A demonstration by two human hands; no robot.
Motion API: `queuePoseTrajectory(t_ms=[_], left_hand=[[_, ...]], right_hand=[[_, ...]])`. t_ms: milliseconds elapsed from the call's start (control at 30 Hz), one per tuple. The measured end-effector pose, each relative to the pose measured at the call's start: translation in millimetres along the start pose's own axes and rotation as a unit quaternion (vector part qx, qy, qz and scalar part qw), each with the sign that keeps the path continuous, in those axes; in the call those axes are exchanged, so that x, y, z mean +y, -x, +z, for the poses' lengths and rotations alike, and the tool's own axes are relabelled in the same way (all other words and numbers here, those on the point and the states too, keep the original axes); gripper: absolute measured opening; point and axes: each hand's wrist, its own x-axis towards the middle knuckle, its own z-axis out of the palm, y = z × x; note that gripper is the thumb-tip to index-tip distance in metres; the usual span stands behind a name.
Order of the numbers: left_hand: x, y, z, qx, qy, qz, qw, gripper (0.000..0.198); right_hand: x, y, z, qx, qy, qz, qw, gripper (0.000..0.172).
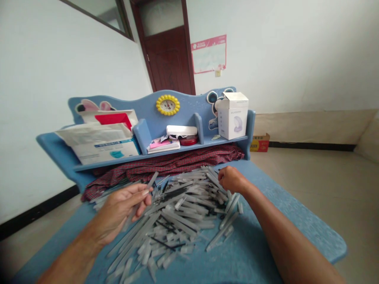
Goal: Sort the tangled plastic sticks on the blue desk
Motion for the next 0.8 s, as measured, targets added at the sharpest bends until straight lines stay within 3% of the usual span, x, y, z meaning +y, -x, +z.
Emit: queuePoseTrajectory(t_ms=[167, 267, 433, 533, 700, 800], left_hand=[[-2.2, 0.9, 11.2, 0.014, 0.145, 0.001, 0.989, 0.014], [-3.0, 2.0, 15.7, 0.015, 0.214, 0.009, 0.977, 0.013], [-3.3, 3.6, 23.0, 0.013, 0.293, 0.046, 0.955, 0.009], [2.4, 6.5, 30.3, 0.014, 0.328, 0.062, 0.943, 0.01], [23.2, 17.1, 51.1, 0.002, 0.369, 0.079, 0.926, 0.01], [33.8, 24.0, 64.6, -0.013, 0.381, 0.084, 0.921, 0.01]], right_hand=[[-1.3, 2.8, 0.2, -0.039, 0.016, 0.01, 0.999, 0.01], [-1.0, 3.3, -0.5, -0.033, 0.012, 0.0, 0.999, 0.008], [-8.2, 8.0, -2.2, -0.01, -0.012, -0.024, 1.0, 0.019], [-31.3, 24.7, 3.1, -0.047, -0.061, -0.081, 0.994, 0.027], [-84.0, 71.6, 30.9, -0.209, -0.136, -0.193, 0.949, 0.037], [-103.5, 90.3, 52.3, -0.203, -0.18, -0.203, 0.941, 0.04]])
